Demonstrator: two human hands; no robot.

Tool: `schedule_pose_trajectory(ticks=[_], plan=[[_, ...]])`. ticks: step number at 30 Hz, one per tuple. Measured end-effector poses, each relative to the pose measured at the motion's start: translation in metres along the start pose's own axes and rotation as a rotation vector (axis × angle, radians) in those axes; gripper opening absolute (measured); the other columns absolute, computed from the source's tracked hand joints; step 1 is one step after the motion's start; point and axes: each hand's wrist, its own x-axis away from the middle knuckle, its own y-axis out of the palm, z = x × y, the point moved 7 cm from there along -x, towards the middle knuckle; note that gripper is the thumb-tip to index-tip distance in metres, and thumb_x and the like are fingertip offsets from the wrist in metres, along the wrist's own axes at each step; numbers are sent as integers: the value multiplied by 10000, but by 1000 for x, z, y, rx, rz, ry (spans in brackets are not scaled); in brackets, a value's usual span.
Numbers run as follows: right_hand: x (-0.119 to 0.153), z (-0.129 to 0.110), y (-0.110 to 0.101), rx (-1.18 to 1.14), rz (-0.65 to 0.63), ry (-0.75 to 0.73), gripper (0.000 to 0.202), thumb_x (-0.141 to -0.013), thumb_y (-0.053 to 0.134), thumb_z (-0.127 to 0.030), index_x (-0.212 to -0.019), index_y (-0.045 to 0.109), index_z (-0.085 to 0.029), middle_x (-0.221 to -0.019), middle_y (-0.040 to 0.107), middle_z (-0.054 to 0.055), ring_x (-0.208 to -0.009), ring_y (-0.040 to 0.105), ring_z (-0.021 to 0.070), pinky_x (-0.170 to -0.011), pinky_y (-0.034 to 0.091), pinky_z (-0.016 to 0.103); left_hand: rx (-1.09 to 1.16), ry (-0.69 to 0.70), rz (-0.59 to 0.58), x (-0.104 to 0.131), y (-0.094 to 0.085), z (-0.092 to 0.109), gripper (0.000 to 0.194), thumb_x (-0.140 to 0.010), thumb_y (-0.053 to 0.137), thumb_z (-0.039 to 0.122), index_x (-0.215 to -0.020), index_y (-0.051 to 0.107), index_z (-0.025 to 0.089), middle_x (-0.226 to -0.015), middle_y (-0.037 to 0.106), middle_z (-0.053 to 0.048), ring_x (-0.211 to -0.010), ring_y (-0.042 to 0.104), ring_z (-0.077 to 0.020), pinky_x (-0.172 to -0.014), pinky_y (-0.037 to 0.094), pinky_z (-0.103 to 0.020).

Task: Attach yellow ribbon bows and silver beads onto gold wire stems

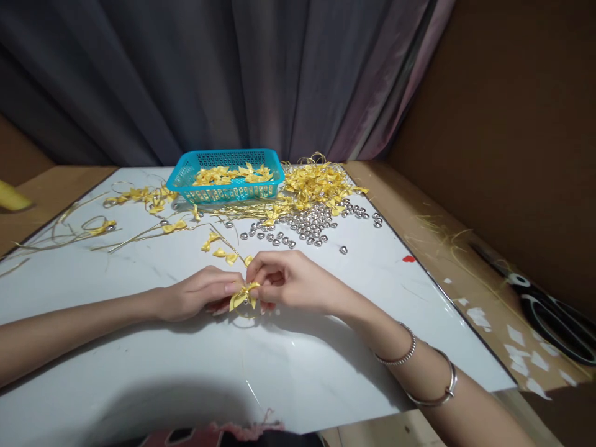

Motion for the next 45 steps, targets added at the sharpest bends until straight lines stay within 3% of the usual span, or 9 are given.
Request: schedule_pose_trajectory(ticks=[5, 13, 22, 26, 28, 34, 37, 41, 45], plan=[[-1, 2, 1, -31, 22, 24, 64, -767, 567, -109, -792, 538, -160, -623, 567, -38, -530, 553, 77, -543, 451, 213, 86, -49, 3, 0, 2, -4, 363, -925, 317, 347, -632, 438, 170, -530, 446, 33, -473, 397, -89, -486, 334, -221], [-1, 4, 1, -51, 34, 39, 89, -755, 579, -116, -816, 530, -159, -611, 573, -38, -527, 567, 87, -545, 458, 223, -133, 9, 47, 0, 1, -1, 271, -901, 391, 301, -684, 471, 160, -541, 435, 48, -479, 380, -82, -469, 289, -208], [-5, 10, -4, -11, 72, 61, 115, -781, 562, -149, -876, 500, -169, -628, 583, -28, -545, 562, 101, -557, 471, 244, 235, -137, 81, 0, 3, -15, 268, -895, 434, 324, -680, 449, 164, -501, 405, 71, -421, 326, -64, -422, 262, -199], [-2, -2, -18, 301, 290, -80, 96, -763, 570, -145, -849, 538, -177, -842, 615, 36, -740, 575, 132, -620, 469, 251, 281, -166, 162, -2, -1, -22, 290, -895, 442, 347, -672, 445, 163, -497, 394, 73, -416, 323, -60, -423, 255, -200], [3, -10, -20, 494, 389, -146, 45, -759, 574, -148, -793, 568, -177, -854, 611, 43, -785, 557, 149, -648, 450, 264, 274, -171, 219, -2, -4, -24, 314, -891, 448, 358, -645, 426, 165, -496, 392, 71, -422, 332, -58, -431, 258, -200], [1, 0, -7, 721, 408, -44, 139, -757, 632, -294, -704, 642, -166, -711, 602, 41, -708, 532, 172, -619, 389, 293, 247, -150, 342, -1, -10, -22, 313, -874, 455, 364, -636, 426, 164, -506, 402, 67, -437, 344, -61, -439, 265, -204], [-4, 9, -6, 557, 405, 13, 103, -763, 612, -245, -758, 678, -166, -717, 625, 41, -655, 528, 146, -599, 393, 276, 189, -118, 357, -1, -12, -19, 317, -879, 444, 338, -614, 419, 166, -511, 399, 64, -455, 357, -67, -453, 282, -204], [-9, 28, -8, 150, 339, 217, 73, -722, 603, -159, -717, 675, -145, -651, 620, 22, -560, 491, 98, -527, 389, 224, 73, -73, 385, 0, -15, -16, 311, -876, 433, 316, -602, 414, 170, -523, 408, 58, -474, 384, -77, -464, 298, -207], [-9, 36, 2, -346, 95, 366, 39, -676, 600, -176, -678, 627, -148, -447, 461, -59, -384, 354, 55, -361, 255, 174, -15, -76, 413, 0, -18, -14, 305, -875, 419, 305, -602, 424, 169, -524, 415, 58, -485, 406, -84, -488, 321, -216]])
